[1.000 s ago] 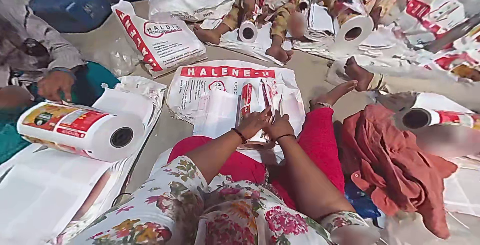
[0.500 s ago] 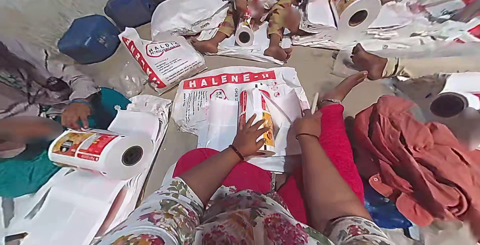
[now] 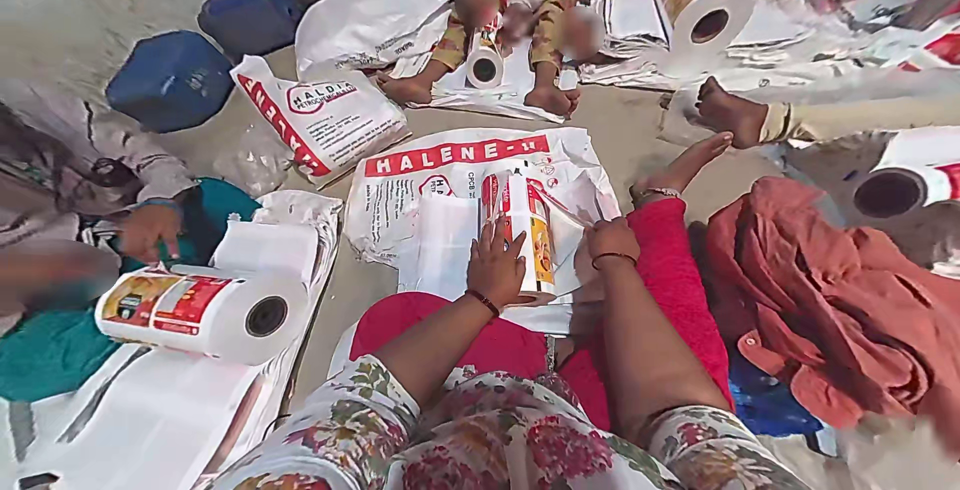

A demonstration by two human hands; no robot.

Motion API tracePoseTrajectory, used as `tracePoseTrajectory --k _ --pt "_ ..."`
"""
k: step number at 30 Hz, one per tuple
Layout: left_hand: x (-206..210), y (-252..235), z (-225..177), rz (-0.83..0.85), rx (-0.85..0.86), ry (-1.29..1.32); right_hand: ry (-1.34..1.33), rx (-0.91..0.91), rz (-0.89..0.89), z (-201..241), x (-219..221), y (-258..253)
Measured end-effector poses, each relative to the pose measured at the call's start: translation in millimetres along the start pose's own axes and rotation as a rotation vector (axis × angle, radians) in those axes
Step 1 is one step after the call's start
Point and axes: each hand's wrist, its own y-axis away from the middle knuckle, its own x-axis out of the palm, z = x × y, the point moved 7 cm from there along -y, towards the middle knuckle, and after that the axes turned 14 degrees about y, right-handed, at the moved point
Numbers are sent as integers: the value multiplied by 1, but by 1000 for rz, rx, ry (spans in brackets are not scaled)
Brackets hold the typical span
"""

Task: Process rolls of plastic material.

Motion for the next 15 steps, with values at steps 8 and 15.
tracePoseTrajectory --k 8,15 --pt "-2 0 5 7 -72 -24 108 66 200 -35 -3 17" --pt "-28 8 46 -137 -93 298 -40 90 -71 -31 -18 12"
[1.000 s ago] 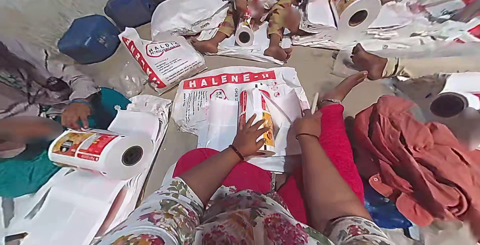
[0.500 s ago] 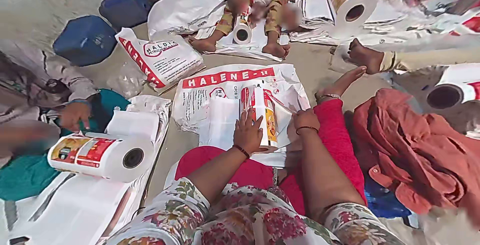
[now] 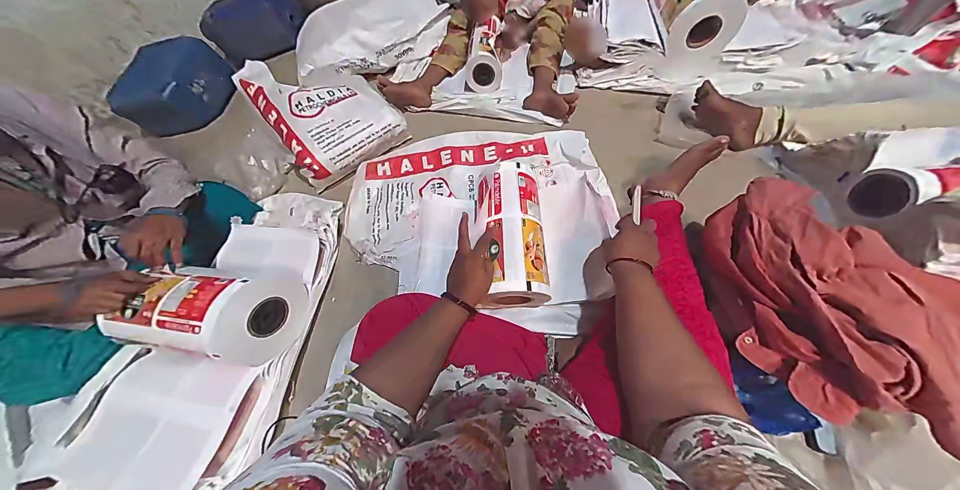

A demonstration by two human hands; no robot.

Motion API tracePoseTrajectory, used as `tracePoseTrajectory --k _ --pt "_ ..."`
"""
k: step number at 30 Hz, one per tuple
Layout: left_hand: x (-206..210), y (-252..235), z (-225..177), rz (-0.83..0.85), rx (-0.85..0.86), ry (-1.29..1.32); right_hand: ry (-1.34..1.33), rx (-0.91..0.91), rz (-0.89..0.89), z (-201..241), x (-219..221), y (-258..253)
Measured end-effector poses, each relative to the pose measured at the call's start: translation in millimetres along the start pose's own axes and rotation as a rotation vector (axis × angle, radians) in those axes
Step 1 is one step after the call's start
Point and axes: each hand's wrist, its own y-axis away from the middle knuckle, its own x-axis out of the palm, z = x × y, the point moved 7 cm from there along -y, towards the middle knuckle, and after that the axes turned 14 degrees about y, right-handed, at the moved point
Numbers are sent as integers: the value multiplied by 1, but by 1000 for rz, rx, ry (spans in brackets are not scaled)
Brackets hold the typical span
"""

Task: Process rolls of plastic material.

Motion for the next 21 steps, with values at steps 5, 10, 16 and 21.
tracePoseTrajectory --k 5,10,16,21 --pt "-48 -19 68 167 -304 -90 -68 -367 -72 54 0 25" --pt "-51 -26 151 450 -662 -317 166 -384 325 50 80 12" --pt "-54 -38 91 -55 -364 -179 25 -262 191 53 64 -2" --pt "3 -46 47 332 101 65 -284 -295 131 106 13 2"
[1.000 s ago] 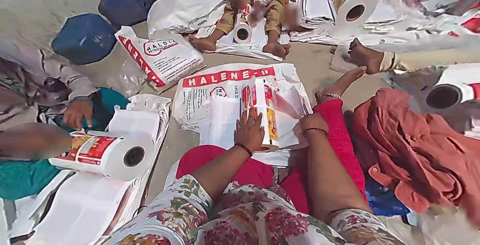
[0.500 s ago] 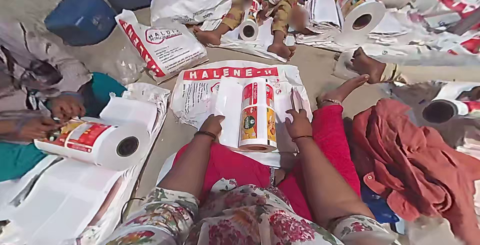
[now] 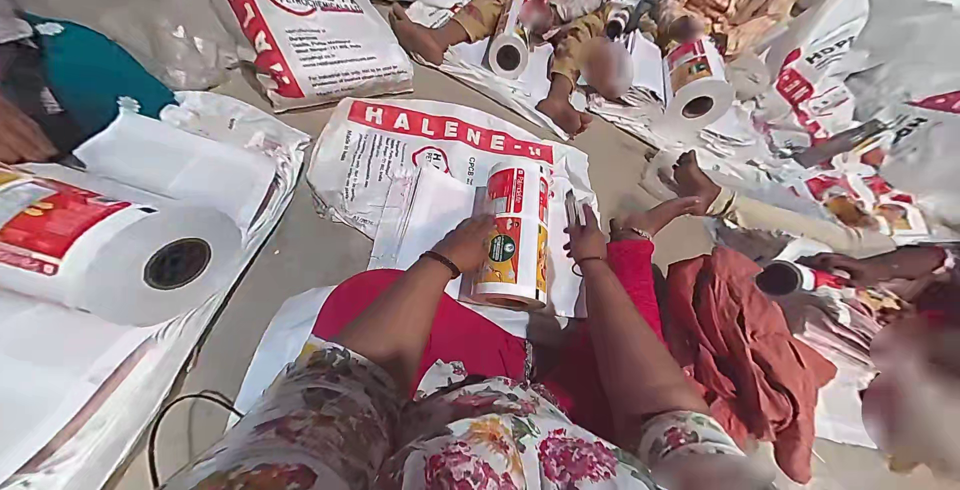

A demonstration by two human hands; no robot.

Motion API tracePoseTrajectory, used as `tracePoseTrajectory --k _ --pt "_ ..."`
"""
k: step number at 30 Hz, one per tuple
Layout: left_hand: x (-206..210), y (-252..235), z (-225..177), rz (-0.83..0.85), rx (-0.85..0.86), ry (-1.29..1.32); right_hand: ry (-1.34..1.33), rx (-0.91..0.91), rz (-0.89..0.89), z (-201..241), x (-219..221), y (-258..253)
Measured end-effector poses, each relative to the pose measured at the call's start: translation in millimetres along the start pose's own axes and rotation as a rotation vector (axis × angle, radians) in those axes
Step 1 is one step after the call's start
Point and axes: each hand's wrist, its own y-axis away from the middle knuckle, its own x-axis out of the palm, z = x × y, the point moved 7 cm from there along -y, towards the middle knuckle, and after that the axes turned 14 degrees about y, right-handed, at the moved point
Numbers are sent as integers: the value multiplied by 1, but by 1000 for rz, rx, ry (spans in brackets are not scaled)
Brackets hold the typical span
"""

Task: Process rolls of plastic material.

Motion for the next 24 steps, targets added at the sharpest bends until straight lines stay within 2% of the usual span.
tracePoseTrajectory --k 4,7,10,17,24 --pt "5 -7 28 159 -169 139 126 -79 65 74 -17 -23" --pt "8 -3 42 240 -277 171 313 -111 32 107 -20 -44" --pt "8 1 40 278 -289 204 425 -108 39 121 -19 -58" --pt "14 -10 47 269 -318 165 593 -149 50 136 -22 -52" --pt "9 -6 45 308 -315 196 778 -256 153 151 -26 -46"
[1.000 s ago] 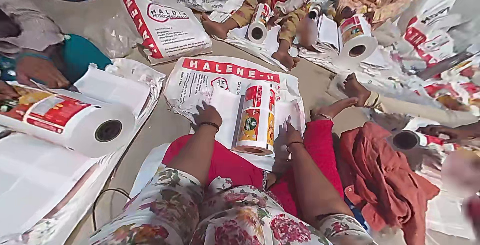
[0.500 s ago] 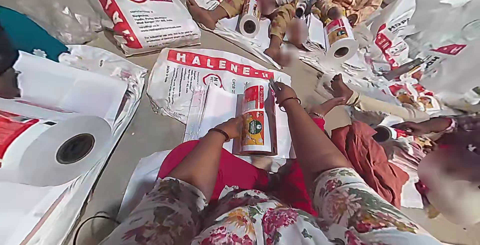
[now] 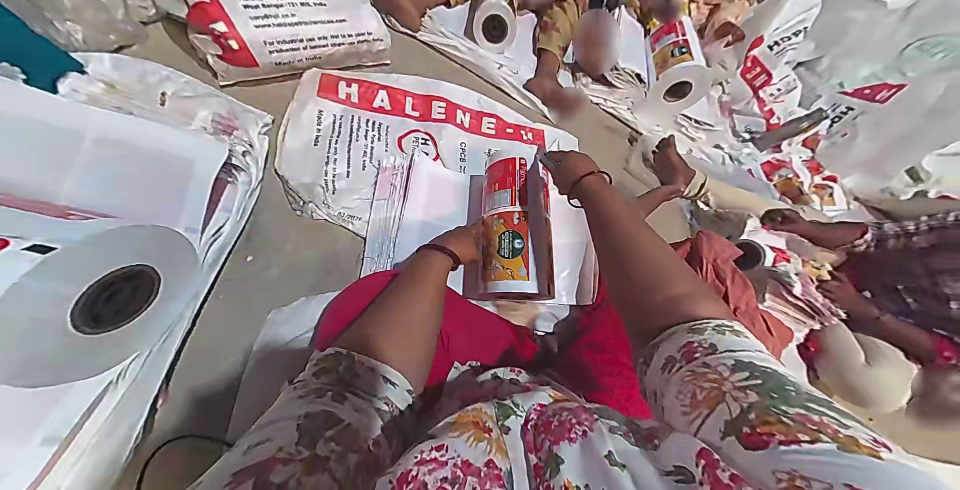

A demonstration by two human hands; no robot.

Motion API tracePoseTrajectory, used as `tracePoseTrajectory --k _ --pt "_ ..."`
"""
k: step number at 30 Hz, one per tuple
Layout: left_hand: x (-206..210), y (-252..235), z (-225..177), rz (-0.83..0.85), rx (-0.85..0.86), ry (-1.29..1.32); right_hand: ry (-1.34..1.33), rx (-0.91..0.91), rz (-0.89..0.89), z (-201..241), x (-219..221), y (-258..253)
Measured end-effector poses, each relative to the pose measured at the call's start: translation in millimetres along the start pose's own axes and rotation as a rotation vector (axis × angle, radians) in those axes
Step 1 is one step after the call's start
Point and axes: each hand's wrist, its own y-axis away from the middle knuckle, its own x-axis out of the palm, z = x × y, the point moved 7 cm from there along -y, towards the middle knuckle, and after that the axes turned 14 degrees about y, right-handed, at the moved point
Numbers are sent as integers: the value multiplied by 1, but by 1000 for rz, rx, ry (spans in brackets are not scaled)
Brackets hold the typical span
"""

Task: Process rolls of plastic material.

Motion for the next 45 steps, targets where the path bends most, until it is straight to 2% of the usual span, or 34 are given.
tracePoseTrajectory --k 4,8,19,22,24,25,26,28,30,33,36,39,43,45 --pt "0 6 -4 35 -7 23 79 -76 46 4 5 15" --pt "1 8 1 26 -21 79 -26 -79 124 7 19 50" --pt "12 9 5 -44 84 -192 104 -188 231 27 66 203" --pt "13 18 2 -97 118 -203 130 -321 265 33 89 256" --pt "12 24 -4 -162 123 -186 87 -471 373 39 124 292" --pt "13 29 -6 -196 129 -177 43 -482 415 45 136 311" --pt "10 34 -12 -240 145 -170 -46 -405 415 44 135 321" --pt "10 46 -24 -325 210 -157 -336 -146 298 18 122 324" --pt "13 58 -42 -378 385 -151 -753 43 120 -20 118 312" --pt "29 64 -65 -347 693 -294 -1354 113 -15 -52 140 295" --pt "45 61 -72 -303 822 -381 -1734 184 -100 -55 180 277" --pt "46 54 -87 -262 848 -448 -1878 235 -48 -49 212 261" --pt "42 40 -109 -212 847 -626 -1799 44 2 -53 205 246" --pt "44 33 -116 -202 836 -645 -1809 43 -5 -58 206 237"
